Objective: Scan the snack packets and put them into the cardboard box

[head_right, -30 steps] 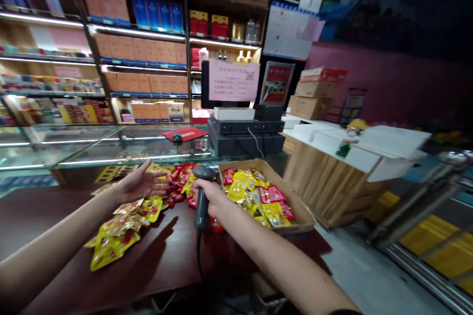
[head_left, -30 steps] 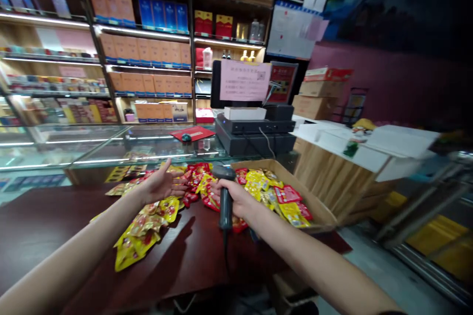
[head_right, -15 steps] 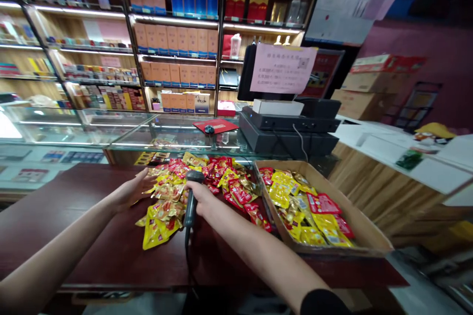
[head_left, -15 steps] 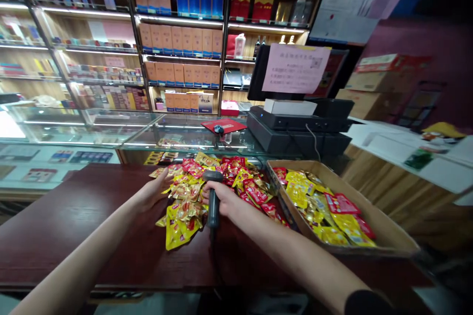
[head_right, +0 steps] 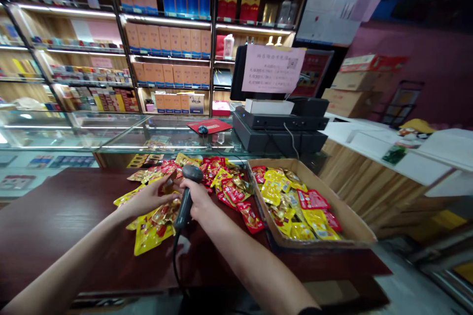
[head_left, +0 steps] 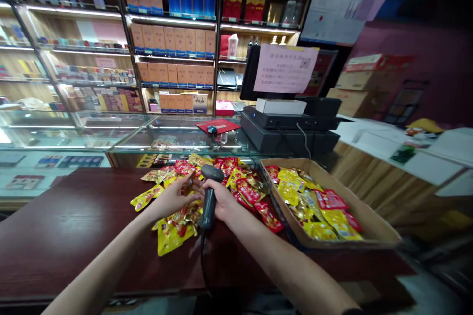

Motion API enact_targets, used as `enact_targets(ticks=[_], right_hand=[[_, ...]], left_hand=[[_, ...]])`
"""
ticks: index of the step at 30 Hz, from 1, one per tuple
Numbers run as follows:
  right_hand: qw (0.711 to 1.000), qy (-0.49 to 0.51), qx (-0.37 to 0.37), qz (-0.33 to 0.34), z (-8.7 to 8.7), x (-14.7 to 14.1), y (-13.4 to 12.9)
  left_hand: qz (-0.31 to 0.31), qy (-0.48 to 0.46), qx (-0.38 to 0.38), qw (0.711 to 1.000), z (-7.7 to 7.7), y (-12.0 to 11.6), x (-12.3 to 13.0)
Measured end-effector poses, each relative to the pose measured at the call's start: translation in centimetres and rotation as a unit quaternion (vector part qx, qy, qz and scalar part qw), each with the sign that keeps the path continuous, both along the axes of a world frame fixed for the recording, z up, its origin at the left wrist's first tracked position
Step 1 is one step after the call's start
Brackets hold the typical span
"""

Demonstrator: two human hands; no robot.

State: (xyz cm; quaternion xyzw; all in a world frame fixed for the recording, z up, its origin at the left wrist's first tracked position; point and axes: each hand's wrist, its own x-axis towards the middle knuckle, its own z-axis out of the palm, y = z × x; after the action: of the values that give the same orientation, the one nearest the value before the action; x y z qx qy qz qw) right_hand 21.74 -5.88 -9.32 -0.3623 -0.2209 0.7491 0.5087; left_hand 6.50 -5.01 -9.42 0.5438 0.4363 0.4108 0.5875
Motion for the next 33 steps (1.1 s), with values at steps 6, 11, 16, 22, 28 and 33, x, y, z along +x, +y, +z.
enact_targets(ticks=[6,11,16,22,28,33], right_hand=[[0.992,-0.036,0.076,-0.089,1.0,5.6,-2.3],[0.959,-0.177,0.113,-0.188,-0.7,11.1,-4.2],[0.939,-0.233,0.149,-0.204,-1.6,14.4,-7.1],[0.931,-0.309,0.108,-0.163,-2.8,14.3,-8.8],[0.93,-0.331,0.102,-0.127,-3.1,12.6,-8.3],[0.931,-0.335,0.076,-0.124,-2.9,11.6,-7.7]], left_hand=[[-0.027,0.012,0.046,0.999,0.0,1.5,4.8],[-0.066,-0.014,-0.021,0.997,-1.9,2.4,10.1],[-0.068,-0.106,-0.058,0.99,-4.7,2.7,15.8],[-0.025,-0.137,0.002,0.99,-8.4,2.5,18.7],[-0.039,-0.109,0.045,0.992,-9.2,1.7,17.6],[-0.041,-0.094,0.056,0.993,-9.2,1.6,17.2]])
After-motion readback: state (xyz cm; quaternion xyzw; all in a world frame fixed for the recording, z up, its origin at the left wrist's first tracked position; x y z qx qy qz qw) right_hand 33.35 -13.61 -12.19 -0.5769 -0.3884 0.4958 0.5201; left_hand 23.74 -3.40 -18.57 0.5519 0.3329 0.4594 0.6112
